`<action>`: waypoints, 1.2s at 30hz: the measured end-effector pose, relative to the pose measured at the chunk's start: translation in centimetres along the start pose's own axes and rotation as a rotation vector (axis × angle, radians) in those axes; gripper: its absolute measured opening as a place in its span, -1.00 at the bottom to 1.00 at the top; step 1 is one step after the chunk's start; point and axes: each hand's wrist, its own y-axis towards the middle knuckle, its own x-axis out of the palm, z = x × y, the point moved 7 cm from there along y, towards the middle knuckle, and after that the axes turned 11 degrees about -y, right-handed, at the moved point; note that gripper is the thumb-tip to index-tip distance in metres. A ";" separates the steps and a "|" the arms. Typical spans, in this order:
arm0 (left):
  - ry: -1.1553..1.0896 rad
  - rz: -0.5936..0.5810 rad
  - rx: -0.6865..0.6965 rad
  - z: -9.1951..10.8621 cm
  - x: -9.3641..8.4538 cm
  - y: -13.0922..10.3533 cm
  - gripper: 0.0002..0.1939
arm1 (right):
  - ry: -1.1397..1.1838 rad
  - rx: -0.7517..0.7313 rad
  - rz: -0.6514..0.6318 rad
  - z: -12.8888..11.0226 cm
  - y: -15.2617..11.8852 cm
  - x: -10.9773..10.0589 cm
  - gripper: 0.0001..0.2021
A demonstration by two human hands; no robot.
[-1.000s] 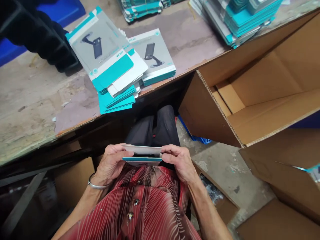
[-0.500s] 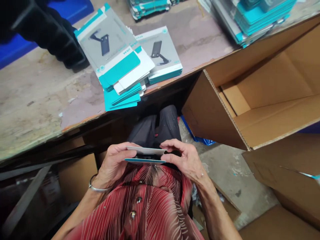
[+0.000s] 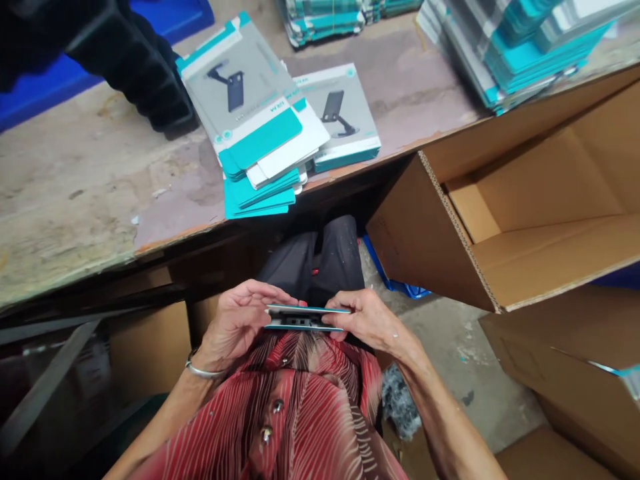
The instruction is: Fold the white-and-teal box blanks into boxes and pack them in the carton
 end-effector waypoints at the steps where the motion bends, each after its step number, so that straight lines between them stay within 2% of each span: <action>1: -0.010 0.017 -0.004 -0.1 -0.1 0.3 -0.72 | -0.008 -0.022 0.027 0.0 0.0 -0.5 -0.72; 3: -0.030 0.057 0.007 -0.2 -0.4 0.9 -0.76 | -0.071 -0.104 0.136 -0.9 -0.1 -2.4 -0.70; 5: -0.048 0.100 0.039 0.0 -0.5 1.5 -0.79 | -0.152 -0.219 0.237 -3.3 -0.2 -4.7 -0.67; 6: -0.059 0.117 0.056 0.1 -0.5 1.8 -0.80 | -0.200 -0.274 0.236 -4.8 -0.1 -5.4 -0.65; 8: -0.085 0.123 0.070 0.1 -0.3 2.1 -0.81 | -0.353 -0.358 0.127 -7.9 0.5 -5.6 -0.67; 10: -0.109 0.099 0.109 0.1 0.1 2.2 -0.78 | -0.578 -0.391 -0.009 -10.3 1.5 -5.0 -0.81; 11: -0.112 0.095 0.172 0.4 0.1 2.0 -0.76 | -0.681 -0.407 -0.052 -11.2 2.0 -4.6 -0.87; 13: -0.065 0.104 0.377 1.5 0.0 1.1 -0.75 | -0.782 -0.446 -0.124 -12.3 3.0 -4.0 -0.85; 15: 0.060 0.102 0.549 2.2 -0.2 0.0 -0.79 | -0.751 -0.486 -0.218 -12.6 3.5 -3.3 -0.82; 16: 0.134 0.081 0.568 2.2 -0.2 -0.5 -0.84 | -0.729 -0.501 -0.241 -12.6 3.7 -3.1 -0.81; 18: 0.233 -0.001 0.486 1.5 -0.2 -0.9 -0.90 | -0.743 -0.528 -0.227 -12.4 3.7 -3.0 -0.80; 19: 0.244 -0.052 0.425 1.0 -0.3 -1.0 -0.87 | -0.782 -0.548 -0.202 -12.3 3.6 -2.9 -0.80; 22: 0.192 -0.217 0.319 0.2 -0.3 -1.3 -0.82 | -0.985 -0.626 -0.121 -11.9 3.1 -2.2 -0.83; 24: 0.203 -0.258 0.333 0.0 -0.6 -1.1 -0.78 | -1.140 -0.703 -0.058 -11.5 2.7 -1.5 -0.78; 26: 0.260 -0.222 0.398 0.0 -1.1 -0.4 -0.88 | -1.231 -0.780 0.012 -11.0 2.5 -0.7 -0.66; 28: 0.302 -0.160 0.476 -0.1 -1.6 0.4 -0.94 | -1.199 -0.810 0.081 -10.5 2.4 -0.5 -0.61; 31: 0.276 -0.098 0.536 -0.3 -1.9 1.3 -0.88 | -0.918 -0.728 0.114 -9.7 2.6 -0.8 -0.49; 34: 0.224 -0.098 0.534 -0.3 -1.5 1.7 -0.89 | -0.513 -0.609 0.065 -9.1 2.7 -1.4 -0.52; 36: 0.200 -0.126 0.533 -0.1 -1.1 1.7 -0.92 | -0.394 -0.525 0.011 -9.0 3.0 -1.5 -0.55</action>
